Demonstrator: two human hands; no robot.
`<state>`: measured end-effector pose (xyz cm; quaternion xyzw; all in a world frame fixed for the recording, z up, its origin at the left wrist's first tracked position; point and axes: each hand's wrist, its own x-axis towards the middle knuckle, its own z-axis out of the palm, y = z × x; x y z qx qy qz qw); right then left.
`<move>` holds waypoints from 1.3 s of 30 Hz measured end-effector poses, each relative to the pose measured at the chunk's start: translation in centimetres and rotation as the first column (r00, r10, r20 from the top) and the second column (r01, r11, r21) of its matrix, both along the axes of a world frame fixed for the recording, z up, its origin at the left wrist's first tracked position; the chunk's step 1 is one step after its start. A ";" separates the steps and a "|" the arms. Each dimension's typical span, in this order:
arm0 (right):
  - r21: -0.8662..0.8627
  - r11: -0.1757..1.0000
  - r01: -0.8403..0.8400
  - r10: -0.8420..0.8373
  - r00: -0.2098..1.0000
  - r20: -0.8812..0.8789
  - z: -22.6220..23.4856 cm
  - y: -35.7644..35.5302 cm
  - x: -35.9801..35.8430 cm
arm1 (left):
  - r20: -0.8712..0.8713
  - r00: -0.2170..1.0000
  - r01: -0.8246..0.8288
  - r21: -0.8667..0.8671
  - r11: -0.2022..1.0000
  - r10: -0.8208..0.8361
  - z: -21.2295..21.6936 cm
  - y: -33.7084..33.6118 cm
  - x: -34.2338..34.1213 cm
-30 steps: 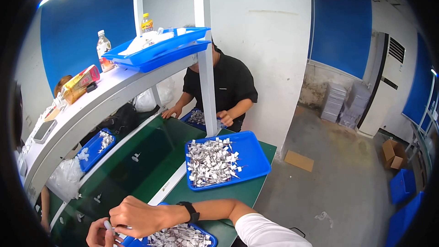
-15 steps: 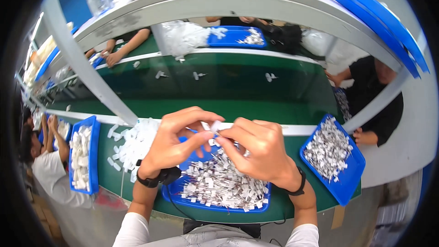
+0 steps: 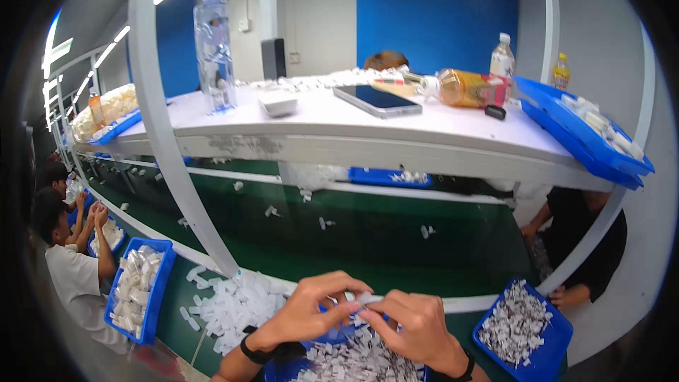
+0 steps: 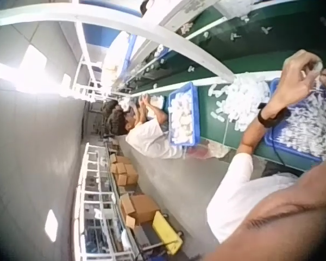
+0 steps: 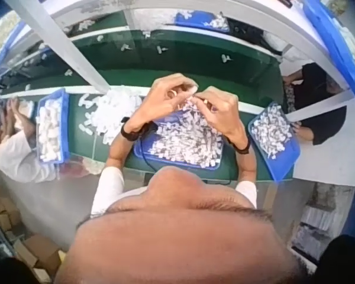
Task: Assembling small plastic and metal components at a production line workbench.
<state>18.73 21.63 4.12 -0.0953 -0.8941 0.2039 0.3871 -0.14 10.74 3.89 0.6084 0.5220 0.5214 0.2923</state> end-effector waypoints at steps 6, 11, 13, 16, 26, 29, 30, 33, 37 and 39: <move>-0.082 0.981 0.178 -0.177 0.984 0.014 1.4 3.2 -1.2 | 0.120 0.961 -0.234 -0.136 0.963 0.251 -1.0 4.7 -6.2; -0.148 0.970 0.195 -0.175 0.975 0.133 -1.9 5.2 -1.3 | 0.112 0.916 -0.332 -0.331 0.883 0.386 -8.8 10.2 -9.9; -0.098 0.988 0.121 -0.097 0.969 0.228 -3.2 4.9 -1.8 | -0.090 0.883 -0.461 -0.360 0.811 0.461 -11.4 8.9 -11.1; 0.001 0.993 0.118 -0.112 0.936 0.333 -5.2 5.2 -1.1 | -0.498 0.713 -0.603 -0.075 0.795 0.494 -11.3 6.1 -9.8; 0.252 0.958 -0.134 0.027 0.920 0.390 -12.1 2.5 -5.5 | -0.427 0.541 -0.813 -0.045 0.581 0.725 -5.3 -15.8 -6.8; 0.308 0.942 -0.131 0.020 0.941 0.338 -14.4 3.0 -4.6 | -0.599 0.248 -0.862 0.221 0.455 0.761 -9.0 -20.8 -6.6; 0.266 0.958 -0.108 -0.047 0.854 0.518 -12.4 2.1 -5.2 | -0.571 0.283 -0.881 0.161 0.444 0.770 -9.8 -21.8 -6.0; 0.334 0.938 -0.092 -0.122 0.815 0.566 -12.5 2.6 -4.9 | -0.480 0.460 -0.846 0.019 0.534 0.747 -11.4 -22.4 -3.7; 0.301 0.953 -0.030 -0.155 0.807 0.570 -11.1 2.2 -5.1 | -0.497 0.485 -0.844 -0.051 0.534 0.720 -13.6 -22.1 -2.9; 0.169 0.985 -0.027 -0.062 0.866 0.496 -10.3 2.8 -4.9 | -0.573 0.443 -0.859 -0.052 0.509 0.690 -14.4 -21.7 -2.7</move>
